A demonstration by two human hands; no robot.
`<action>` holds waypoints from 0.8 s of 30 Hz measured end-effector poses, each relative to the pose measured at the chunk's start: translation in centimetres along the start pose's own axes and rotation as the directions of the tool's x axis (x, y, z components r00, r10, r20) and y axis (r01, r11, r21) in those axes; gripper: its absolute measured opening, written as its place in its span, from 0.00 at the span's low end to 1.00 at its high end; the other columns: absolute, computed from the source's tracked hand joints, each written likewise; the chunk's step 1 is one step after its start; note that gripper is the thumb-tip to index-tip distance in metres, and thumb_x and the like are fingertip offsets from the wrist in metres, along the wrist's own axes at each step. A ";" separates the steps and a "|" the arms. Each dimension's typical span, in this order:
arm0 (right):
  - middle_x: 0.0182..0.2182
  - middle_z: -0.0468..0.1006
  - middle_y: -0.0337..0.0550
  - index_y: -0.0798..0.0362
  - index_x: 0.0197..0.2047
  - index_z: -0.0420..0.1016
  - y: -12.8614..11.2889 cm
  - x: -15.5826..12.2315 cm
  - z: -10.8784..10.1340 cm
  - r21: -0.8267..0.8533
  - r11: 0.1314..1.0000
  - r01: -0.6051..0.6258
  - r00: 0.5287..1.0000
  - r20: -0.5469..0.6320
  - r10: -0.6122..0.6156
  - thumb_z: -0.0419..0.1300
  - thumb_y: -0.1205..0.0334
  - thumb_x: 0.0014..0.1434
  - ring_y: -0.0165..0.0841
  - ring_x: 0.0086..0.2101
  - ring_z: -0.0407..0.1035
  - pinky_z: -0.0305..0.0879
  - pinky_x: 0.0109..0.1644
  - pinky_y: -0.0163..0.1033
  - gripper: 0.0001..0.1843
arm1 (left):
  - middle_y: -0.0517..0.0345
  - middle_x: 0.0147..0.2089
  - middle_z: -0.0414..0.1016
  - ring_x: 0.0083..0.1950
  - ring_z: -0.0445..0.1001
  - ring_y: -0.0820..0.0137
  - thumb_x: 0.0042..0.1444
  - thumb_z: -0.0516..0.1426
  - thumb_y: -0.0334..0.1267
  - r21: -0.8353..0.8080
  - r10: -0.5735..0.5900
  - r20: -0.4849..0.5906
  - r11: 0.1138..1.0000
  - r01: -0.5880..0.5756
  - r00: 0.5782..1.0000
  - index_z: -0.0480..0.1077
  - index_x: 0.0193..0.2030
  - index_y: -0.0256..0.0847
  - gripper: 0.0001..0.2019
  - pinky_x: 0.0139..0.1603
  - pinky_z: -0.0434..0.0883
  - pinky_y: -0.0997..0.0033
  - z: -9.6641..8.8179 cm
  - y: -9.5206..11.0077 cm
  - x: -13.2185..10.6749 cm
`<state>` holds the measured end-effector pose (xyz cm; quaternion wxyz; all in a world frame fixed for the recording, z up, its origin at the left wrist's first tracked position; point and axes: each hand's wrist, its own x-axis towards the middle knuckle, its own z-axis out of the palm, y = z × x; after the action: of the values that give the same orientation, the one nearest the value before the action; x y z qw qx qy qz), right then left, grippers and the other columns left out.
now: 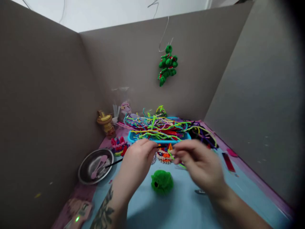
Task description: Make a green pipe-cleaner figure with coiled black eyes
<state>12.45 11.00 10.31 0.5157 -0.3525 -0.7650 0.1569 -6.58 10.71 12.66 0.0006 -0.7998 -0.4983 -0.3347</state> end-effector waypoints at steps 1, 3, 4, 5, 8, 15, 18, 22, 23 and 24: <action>0.35 0.76 0.43 0.48 0.42 0.73 0.4 0.3 0.4 -0.044 0.997 0.063 0.998 0.003 -0.063 0.53 0.62 0.63 0.35 0.35 0.72 0.71 0.39 0.41 0.08 | 0.56 0.34 0.75 0.36 0.73 0.67 0.59 0.53 0.35 0.044 0.013 0.023 0.999 -0.014 1.000 0.73 0.37 0.44 0.07 0.37 0.69 0.70 0.4 -0.2 0.1; 0.35 0.76 0.44 0.48 0.42 0.73 1.2 0.8 1.3 -0.144 0.975 0.171 0.985 0.013 -0.171 0.55 0.65 0.61 0.36 0.37 0.71 0.70 0.41 0.43 0.08 | 0.57 0.33 0.74 0.35 0.73 0.67 0.59 0.53 0.34 0.136 0.044 0.057 0.989 -0.052 0.997 0.73 0.37 0.46 0.07 0.36 0.68 0.71 1.0 -0.4 0.2; 0.36 0.75 0.45 0.48 0.43 0.72 1.6 1.0 1.6 -0.191 0.963 0.192 0.981 0.018 -0.193 0.55 0.66 0.61 0.37 0.39 0.70 0.69 0.43 0.43 0.08 | 0.57 0.32 0.74 0.34 0.72 0.67 0.58 0.53 0.34 0.181 0.057 0.071 0.981 -0.069 0.996 0.73 0.36 0.46 0.07 0.35 0.68 0.71 1.2 -0.5 0.2; 0.36 0.75 0.45 0.49 0.43 0.73 1.9 1.2 1.8 -0.229 0.955 0.190 0.981 0.019 -0.191 0.55 0.67 0.60 0.37 0.39 0.69 0.68 0.43 0.43 0.08 | 0.57 0.32 0.73 0.34 0.72 0.67 0.58 0.54 0.34 0.220 0.071 0.080 0.971 -0.087 0.994 0.72 0.35 0.47 0.06 0.34 0.67 0.71 1.5 -0.6 0.2; 0.34 0.74 0.45 0.50 0.38 0.74 2.5 1.4 1.6 -0.292 0.942 0.164 0.986 0.077 -0.148 0.54 0.67 0.61 0.36 0.37 0.68 0.67 0.42 0.43 0.07 | 0.59 0.31 0.73 0.32 0.71 0.66 0.57 0.55 0.34 0.306 0.103 0.090 0.944 -0.126 0.991 0.71 0.33 0.46 0.04 0.31 0.65 0.70 2.0 -0.7 0.2; 0.32 0.74 0.43 0.52 0.34 0.74 2.5 1.5 1.2 -0.316 0.939 0.136 0.971 0.230 -0.064 0.55 0.67 0.61 0.35 0.35 0.67 0.64 0.40 0.40 0.07 | 0.59 0.30 0.71 0.32 0.70 0.65 0.56 0.55 0.33 0.343 0.105 0.124 0.929 -0.142 0.987 0.69 0.32 0.45 0.04 0.30 0.62 0.69 2.6 -0.7 -0.1; 0.33 0.74 0.43 0.52 0.35 0.73 2.5 1.5 1.5 -0.332 0.933 0.137 0.953 0.302 -0.033 0.54 0.68 0.61 0.35 0.36 0.67 0.64 0.40 0.40 0.07 | 0.59 0.28 0.70 0.30 0.69 0.66 0.56 0.55 0.33 0.339 0.084 0.125 0.933 -0.122 0.989 0.69 0.29 0.45 0.06 0.28 0.60 0.69 2.8 -0.7 -0.2; 0.32 0.72 0.44 0.53 0.32 0.71 2.6 1.8 1.4 -0.311 0.947 0.080 0.943 0.332 0.029 0.52 0.70 0.60 0.35 0.35 0.66 0.62 0.38 0.40 0.08 | 0.59 0.29 0.72 0.31 0.70 0.67 0.56 0.55 0.31 0.258 0.053 0.093 0.963 -0.075 0.994 0.71 0.31 0.46 0.06 0.30 0.62 0.71 2.8 -0.7 -0.2; 0.31 0.71 0.43 0.53 0.31 0.70 2.7 1.9 1.4 -0.282 0.958 0.045 0.949 0.310 0.047 0.52 0.71 0.60 0.35 0.34 0.66 0.62 0.37 0.39 0.08 | 0.59 0.30 0.72 0.32 0.70 0.67 0.56 0.55 0.31 0.222 0.038 0.086 0.973 -0.057 0.996 0.71 0.31 0.46 0.06 0.31 0.63 0.71 2.8 -0.7 -0.1; 0.30 0.70 0.42 0.53 0.30 0.69 2.8 2.0 1.4 -0.239 0.971 0.001 0.957 0.282 0.068 0.51 0.71 0.59 0.34 0.33 0.65 0.61 0.36 0.39 0.09 | 0.59 0.31 0.73 0.32 0.71 0.67 0.56 0.55 0.32 0.183 0.020 0.081 0.983 -0.034 0.997 0.71 0.32 0.45 0.06 0.32 0.63 0.71 2.9 -0.7 0.0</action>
<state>11.80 14.53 9.37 0.3504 -0.3976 -0.8390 0.1230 -5.59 11.97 10.19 0.0592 -0.8156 -0.5158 -0.2554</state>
